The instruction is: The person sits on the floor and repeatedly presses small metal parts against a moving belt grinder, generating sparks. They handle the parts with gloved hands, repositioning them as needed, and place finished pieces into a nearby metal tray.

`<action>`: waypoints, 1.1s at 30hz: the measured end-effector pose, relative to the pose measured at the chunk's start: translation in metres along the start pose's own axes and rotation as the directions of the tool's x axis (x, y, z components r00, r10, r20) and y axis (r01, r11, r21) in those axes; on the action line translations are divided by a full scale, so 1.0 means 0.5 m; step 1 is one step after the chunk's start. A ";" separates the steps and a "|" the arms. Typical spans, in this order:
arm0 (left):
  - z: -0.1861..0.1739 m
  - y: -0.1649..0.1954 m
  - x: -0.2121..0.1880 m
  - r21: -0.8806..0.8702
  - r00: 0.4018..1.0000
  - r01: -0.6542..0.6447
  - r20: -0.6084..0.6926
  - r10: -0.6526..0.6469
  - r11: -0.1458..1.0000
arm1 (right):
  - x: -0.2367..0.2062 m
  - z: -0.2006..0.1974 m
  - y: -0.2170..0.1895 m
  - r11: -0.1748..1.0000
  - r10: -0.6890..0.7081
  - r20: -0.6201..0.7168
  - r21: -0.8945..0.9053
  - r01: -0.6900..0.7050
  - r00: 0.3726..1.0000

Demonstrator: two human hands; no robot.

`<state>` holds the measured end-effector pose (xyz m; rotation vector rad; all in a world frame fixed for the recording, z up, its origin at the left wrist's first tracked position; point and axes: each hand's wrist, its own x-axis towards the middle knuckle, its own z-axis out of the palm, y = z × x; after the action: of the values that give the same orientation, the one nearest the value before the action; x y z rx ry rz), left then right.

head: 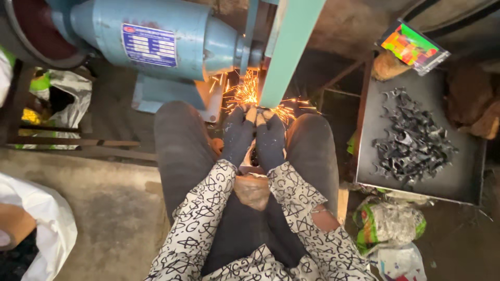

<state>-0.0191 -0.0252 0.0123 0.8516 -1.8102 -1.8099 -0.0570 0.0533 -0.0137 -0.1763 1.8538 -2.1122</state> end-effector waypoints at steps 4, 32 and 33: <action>-0.009 -0.008 -0.004 -0.136 0.998 0.054 -0.019 -0.057 0.989 | -0.009 0.021 -0.007 1.000 -0.008 -0.027 0.029 0.009 1.000; 0.065 0.011 -0.031 -0.119 0.974 0.164 0.178 -0.141 0.979 | 0.029 -0.155 -0.012 0.992 0.086 0.364 0.058 -0.115 0.927; 0.057 0.004 -0.019 -0.145 0.970 0.162 0.207 -0.131 0.976 | 0.029 -0.143 -0.010 0.973 0.092 0.390 0.158 -0.165 0.916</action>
<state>-0.0324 0.0020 0.0141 0.7872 -1.7249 -2.1699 -0.0930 0.1167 -0.0210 -0.3787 1.3952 -1.9786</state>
